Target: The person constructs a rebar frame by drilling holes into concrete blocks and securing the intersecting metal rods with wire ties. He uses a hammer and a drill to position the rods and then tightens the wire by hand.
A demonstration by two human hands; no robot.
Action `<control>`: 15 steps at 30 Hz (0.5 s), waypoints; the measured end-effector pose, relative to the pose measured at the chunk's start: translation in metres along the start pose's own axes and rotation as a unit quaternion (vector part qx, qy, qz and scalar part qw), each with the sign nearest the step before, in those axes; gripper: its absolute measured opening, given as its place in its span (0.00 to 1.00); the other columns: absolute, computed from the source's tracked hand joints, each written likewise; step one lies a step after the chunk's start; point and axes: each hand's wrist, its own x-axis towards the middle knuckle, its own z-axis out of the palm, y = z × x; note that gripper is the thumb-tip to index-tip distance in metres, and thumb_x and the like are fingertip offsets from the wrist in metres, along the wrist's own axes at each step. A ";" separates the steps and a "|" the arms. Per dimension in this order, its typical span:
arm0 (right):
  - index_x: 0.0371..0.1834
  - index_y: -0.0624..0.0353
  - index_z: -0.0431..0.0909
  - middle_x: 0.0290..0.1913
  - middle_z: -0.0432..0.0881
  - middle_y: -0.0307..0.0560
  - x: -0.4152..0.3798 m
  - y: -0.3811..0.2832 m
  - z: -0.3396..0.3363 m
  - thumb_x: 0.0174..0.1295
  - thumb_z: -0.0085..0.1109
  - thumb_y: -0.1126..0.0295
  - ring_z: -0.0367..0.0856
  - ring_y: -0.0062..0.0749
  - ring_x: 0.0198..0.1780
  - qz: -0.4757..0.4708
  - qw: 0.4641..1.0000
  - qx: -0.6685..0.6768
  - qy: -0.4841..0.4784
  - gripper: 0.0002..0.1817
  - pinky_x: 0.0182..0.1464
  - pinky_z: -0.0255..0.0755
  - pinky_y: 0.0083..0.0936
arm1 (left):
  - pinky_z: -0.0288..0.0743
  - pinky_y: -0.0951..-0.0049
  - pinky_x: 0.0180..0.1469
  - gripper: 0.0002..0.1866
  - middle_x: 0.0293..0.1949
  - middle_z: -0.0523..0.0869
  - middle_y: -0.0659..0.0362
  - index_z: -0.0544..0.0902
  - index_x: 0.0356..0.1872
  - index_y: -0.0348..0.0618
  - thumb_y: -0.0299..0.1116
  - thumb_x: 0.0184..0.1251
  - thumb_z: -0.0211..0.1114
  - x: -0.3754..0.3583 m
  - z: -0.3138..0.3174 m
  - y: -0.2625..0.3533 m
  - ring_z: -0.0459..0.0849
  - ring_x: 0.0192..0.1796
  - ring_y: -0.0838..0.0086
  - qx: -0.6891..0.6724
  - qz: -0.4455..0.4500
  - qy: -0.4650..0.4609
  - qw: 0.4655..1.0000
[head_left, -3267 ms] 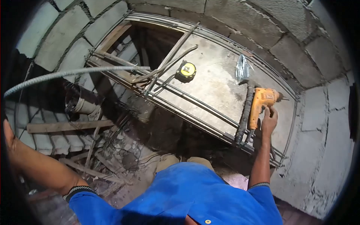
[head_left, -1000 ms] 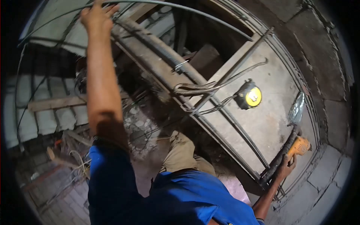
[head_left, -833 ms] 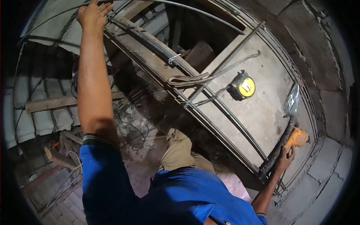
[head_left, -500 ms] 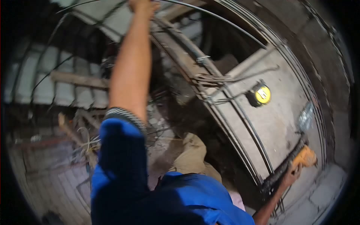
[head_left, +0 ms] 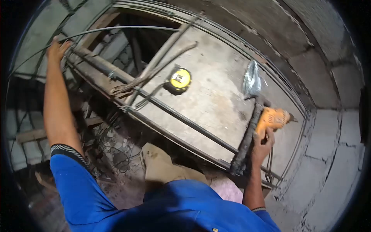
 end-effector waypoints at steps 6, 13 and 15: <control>0.66 0.70 0.70 0.62 0.74 0.53 0.000 0.006 -0.003 0.61 0.69 0.74 0.74 0.36 0.62 0.109 0.978 0.178 0.032 0.30 0.67 0.67 0.29 | 0.90 0.47 0.48 0.42 0.54 0.73 0.26 0.56 0.60 0.02 0.41 0.73 0.65 0.028 0.001 -0.009 0.85 0.48 0.32 0.037 0.004 0.043 0.998; 0.60 0.74 0.73 0.48 0.80 0.49 0.009 0.016 0.001 0.66 0.66 0.72 0.81 0.27 0.45 0.229 0.908 0.351 0.003 0.23 0.48 0.77 0.22 | 0.90 0.52 0.45 0.40 0.62 0.72 0.27 0.57 0.66 0.16 0.47 0.75 0.62 -0.026 0.007 0.002 0.87 0.49 0.39 0.051 0.004 -0.004 0.999; 0.57 0.71 0.75 0.44 0.83 0.47 0.016 0.025 -0.006 0.69 0.64 0.70 0.83 0.27 0.41 0.246 0.887 0.385 -0.071 0.19 0.45 0.79 0.24 | 0.89 0.54 0.48 0.42 0.63 0.72 0.27 0.57 0.68 0.18 0.51 0.76 0.60 -0.002 -0.007 -0.011 0.87 0.49 0.40 0.011 -0.017 -0.059 0.998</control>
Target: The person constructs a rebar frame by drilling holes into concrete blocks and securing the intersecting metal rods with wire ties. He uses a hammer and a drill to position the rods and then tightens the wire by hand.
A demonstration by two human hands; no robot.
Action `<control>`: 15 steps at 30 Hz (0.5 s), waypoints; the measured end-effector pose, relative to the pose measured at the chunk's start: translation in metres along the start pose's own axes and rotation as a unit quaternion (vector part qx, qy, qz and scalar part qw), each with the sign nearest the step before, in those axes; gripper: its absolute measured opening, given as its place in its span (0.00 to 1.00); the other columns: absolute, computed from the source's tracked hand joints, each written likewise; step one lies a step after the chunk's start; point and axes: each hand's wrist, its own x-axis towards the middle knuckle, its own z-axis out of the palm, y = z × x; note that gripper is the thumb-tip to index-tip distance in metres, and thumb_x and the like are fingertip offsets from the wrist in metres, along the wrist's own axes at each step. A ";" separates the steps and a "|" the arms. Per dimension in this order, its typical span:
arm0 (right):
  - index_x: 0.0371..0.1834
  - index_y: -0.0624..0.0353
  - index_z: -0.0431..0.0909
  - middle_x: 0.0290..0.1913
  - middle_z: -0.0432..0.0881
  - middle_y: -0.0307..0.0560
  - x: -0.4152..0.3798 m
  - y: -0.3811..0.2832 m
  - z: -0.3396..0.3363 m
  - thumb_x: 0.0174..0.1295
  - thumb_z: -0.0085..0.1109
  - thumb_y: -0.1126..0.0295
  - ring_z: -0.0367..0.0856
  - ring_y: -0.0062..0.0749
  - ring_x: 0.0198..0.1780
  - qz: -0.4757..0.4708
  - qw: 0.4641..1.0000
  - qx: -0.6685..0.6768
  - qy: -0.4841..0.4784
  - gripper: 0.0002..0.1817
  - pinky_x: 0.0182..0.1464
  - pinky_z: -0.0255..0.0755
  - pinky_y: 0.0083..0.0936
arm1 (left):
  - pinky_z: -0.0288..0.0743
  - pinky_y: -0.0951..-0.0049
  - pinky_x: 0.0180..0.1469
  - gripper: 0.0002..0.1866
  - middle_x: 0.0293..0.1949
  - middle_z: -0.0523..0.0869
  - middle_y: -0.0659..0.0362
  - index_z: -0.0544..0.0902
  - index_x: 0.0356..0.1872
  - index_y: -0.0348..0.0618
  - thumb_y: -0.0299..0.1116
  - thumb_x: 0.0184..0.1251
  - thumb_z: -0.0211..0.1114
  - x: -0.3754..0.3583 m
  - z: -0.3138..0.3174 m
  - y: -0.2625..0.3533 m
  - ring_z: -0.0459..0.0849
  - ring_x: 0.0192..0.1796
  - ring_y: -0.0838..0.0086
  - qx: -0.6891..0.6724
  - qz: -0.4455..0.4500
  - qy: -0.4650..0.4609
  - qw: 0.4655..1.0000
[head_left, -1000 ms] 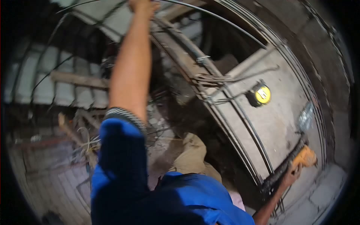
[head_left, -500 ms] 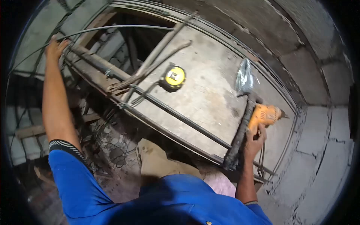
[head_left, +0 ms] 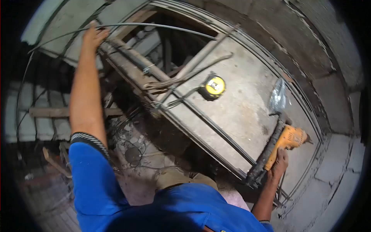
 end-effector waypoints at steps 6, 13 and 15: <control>0.56 0.70 0.75 0.40 0.83 0.45 -0.008 -0.003 0.005 0.67 0.66 0.66 0.83 0.27 0.35 0.023 0.996 -0.080 -0.030 0.21 0.36 0.79 0.22 | 0.83 0.53 0.60 0.38 0.59 0.76 0.32 0.62 0.69 0.24 0.49 0.74 0.63 -0.060 0.026 -0.013 0.85 0.54 0.45 0.379 0.234 -0.089 0.891; 0.52 0.63 0.78 0.32 0.80 0.38 0.001 -0.015 0.004 0.57 0.72 0.64 0.75 0.20 0.26 -0.042 0.957 -0.280 -0.061 0.22 0.28 0.71 0.24 | 0.82 0.52 0.61 0.38 0.57 0.77 0.33 0.67 0.62 0.21 0.47 0.68 0.70 -0.036 0.062 -0.033 0.81 0.59 0.46 -0.141 -0.060 -0.180 0.972; 0.49 0.62 0.79 0.31 0.80 0.37 -0.009 -0.043 0.013 0.58 0.72 0.63 0.75 0.20 0.25 -0.024 0.964 -0.261 -0.044 0.20 0.27 0.71 0.24 | 0.84 0.54 0.59 0.43 0.59 0.75 0.32 0.64 0.65 0.20 0.51 0.67 0.71 -0.043 0.064 -0.029 0.81 0.59 0.45 -0.109 -0.067 -0.102 0.987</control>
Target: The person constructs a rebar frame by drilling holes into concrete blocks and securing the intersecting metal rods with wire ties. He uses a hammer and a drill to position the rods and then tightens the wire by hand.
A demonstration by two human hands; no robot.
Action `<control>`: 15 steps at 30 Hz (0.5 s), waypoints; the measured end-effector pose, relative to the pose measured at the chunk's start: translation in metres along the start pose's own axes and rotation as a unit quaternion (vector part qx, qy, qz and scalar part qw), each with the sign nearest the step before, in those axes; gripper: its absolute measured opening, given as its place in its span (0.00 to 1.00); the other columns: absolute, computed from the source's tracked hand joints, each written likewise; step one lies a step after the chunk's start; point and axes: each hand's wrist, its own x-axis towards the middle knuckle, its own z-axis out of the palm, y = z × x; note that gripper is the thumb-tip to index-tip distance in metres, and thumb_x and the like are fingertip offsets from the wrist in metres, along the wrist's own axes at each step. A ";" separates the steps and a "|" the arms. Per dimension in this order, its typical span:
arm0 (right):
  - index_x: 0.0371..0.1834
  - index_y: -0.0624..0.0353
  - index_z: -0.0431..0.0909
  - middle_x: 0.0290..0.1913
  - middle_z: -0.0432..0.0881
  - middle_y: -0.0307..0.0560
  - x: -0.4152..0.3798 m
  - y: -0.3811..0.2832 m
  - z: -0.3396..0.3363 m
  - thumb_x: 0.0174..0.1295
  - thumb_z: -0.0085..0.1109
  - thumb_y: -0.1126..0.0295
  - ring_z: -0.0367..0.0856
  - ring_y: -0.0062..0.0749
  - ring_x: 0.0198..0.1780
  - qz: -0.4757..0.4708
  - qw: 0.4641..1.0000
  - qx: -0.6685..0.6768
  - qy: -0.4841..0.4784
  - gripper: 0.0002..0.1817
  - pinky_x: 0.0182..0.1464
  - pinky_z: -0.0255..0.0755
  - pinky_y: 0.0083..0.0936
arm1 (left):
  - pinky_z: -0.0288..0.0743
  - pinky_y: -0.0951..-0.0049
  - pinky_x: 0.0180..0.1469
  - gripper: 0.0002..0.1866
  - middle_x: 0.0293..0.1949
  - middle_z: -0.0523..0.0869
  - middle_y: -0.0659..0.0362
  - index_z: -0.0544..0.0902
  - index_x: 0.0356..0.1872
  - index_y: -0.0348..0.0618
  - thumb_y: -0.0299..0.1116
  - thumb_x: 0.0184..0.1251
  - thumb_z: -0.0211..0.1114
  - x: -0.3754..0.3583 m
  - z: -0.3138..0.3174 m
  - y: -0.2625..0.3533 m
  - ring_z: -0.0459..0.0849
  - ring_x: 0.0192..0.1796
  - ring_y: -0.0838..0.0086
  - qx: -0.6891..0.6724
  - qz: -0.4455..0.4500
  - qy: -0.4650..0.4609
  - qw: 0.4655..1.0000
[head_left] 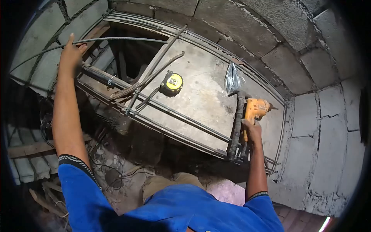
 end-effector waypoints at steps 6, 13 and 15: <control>0.40 0.58 0.77 0.25 0.74 0.33 -0.021 -0.012 -0.021 0.61 0.69 0.62 0.72 0.16 0.21 -0.021 0.997 0.060 0.034 0.14 0.23 0.71 0.17 | 0.84 0.55 0.56 0.50 0.63 0.74 0.33 0.60 0.72 0.29 0.53 0.61 0.75 -0.038 -0.016 0.005 0.81 0.61 0.46 0.031 0.012 -0.078 0.996; 0.53 0.60 0.73 0.34 0.76 0.39 -0.098 -0.019 -0.073 0.71 0.59 0.61 0.73 0.20 0.28 -0.093 0.946 0.308 -0.022 0.16 0.26 0.71 0.17 | 0.83 0.54 0.54 0.44 0.63 0.78 0.39 0.65 0.72 0.36 0.53 0.64 0.72 -0.065 -0.028 -0.016 0.84 0.57 0.50 0.096 -0.009 -0.126 0.987; 0.65 0.61 0.67 0.37 0.76 0.41 -0.127 -0.023 -0.076 0.73 0.56 0.63 0.73 0.21 0.31 -0.123 0.883 0.428 -0.148 0.23 0.25 0.70 0.18 | 0.84 0.57 0.51 0.28 0.58 0.83 0.45 0.70 0.68 0.37 0.43 0.75 0.61 -0.114 -0.014 -0.020 0.86 0.54 0.57 0.197 0.010 -0.125 0.972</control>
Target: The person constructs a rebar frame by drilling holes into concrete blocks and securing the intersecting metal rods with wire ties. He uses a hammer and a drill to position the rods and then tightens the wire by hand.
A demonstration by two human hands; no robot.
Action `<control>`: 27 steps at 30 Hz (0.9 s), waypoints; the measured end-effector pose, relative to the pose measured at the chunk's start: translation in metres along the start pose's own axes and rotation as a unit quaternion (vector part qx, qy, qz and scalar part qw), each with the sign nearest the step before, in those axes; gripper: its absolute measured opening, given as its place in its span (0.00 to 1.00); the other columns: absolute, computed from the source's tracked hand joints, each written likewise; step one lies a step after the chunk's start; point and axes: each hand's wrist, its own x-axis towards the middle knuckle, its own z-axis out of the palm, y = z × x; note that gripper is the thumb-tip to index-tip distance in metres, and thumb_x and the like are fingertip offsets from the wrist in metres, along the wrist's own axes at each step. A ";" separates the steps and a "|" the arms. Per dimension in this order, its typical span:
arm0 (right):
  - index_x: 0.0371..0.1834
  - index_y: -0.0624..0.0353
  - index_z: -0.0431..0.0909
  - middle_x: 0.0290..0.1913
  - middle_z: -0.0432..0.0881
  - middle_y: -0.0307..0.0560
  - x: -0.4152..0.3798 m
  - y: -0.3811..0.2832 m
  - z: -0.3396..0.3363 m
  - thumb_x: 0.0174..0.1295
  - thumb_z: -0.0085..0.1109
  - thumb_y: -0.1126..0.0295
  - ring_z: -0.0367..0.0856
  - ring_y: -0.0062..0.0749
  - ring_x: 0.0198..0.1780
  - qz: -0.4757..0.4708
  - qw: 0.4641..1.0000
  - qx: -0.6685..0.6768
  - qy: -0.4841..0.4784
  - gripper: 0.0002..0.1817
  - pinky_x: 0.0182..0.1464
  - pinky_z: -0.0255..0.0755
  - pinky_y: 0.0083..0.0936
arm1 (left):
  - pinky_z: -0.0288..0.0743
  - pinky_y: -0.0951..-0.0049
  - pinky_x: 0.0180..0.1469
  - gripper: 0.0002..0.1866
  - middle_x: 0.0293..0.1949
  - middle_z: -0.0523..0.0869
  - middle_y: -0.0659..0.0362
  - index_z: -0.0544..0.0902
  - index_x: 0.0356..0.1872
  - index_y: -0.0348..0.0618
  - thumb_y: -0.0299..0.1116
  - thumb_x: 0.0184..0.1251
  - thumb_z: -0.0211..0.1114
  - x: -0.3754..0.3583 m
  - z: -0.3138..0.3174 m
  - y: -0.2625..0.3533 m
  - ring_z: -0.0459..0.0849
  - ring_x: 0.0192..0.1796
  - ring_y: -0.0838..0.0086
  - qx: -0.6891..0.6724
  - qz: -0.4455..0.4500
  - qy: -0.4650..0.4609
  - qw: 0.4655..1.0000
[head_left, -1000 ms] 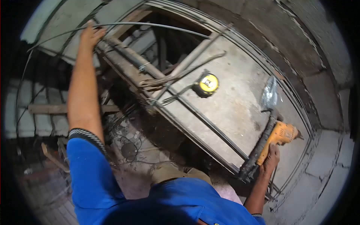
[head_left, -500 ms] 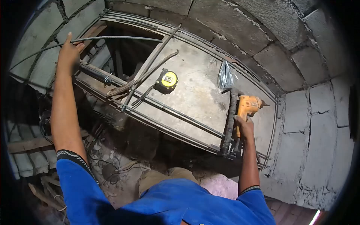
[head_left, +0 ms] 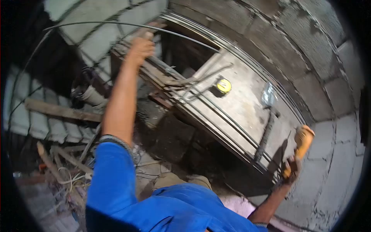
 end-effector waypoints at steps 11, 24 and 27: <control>0.69 0.68 0.63 0.52 0.81 0.52 -0.057 0.060 0.146 0.40 0.73 0.60 0.78 0.32 0.51 0.154 0.909 -0.219 -0.320 0.49 0.51 0.70 0.27 | 0.76 0.62 0.57 0.39 0.55 0.82 0.56 0.64 0.73 0.45 0.62 0.72 0.58 -0.362 0.172 0.000 0.80 0.58 0.68 -0.598 -0.043 -0.436 0.671; 0.48 0.69 0.78 0.40 0.85 0.54 -0.157 0.263 0.330 0.41 0.70 0.75 0.84 0.36 0.43 0.025 0.767 -0.434 -0.471 0.26 0.51 0.77 0.29 | 0.77 0.62 0.61 0.33 0.49 0.86 0.54 0.79 0.57 0.38 0.49 0.56 0.78 -0.423 -0.017 -0.097 0.85 0.53 0.66 -0.483 -0.063 0.036 0.873; 0.48 0.69 0.78 0.41 0.85 0.54 -0.170 0.269 0.345 0.44 0.71 0.74 0.85 0.37 0.44 0.122 0.772 -0.418 -0.463 0.25 0.51 0.77 0.30 | 0.76 0.67 0.56 0.28 0.47 0.84 0.61 0.79 0.55 0.44 0.48 0.58 0.76 -0.435 -0.034 -0.100 0.83 0.51 0.72 -0.492 -0.059 0.042 0.867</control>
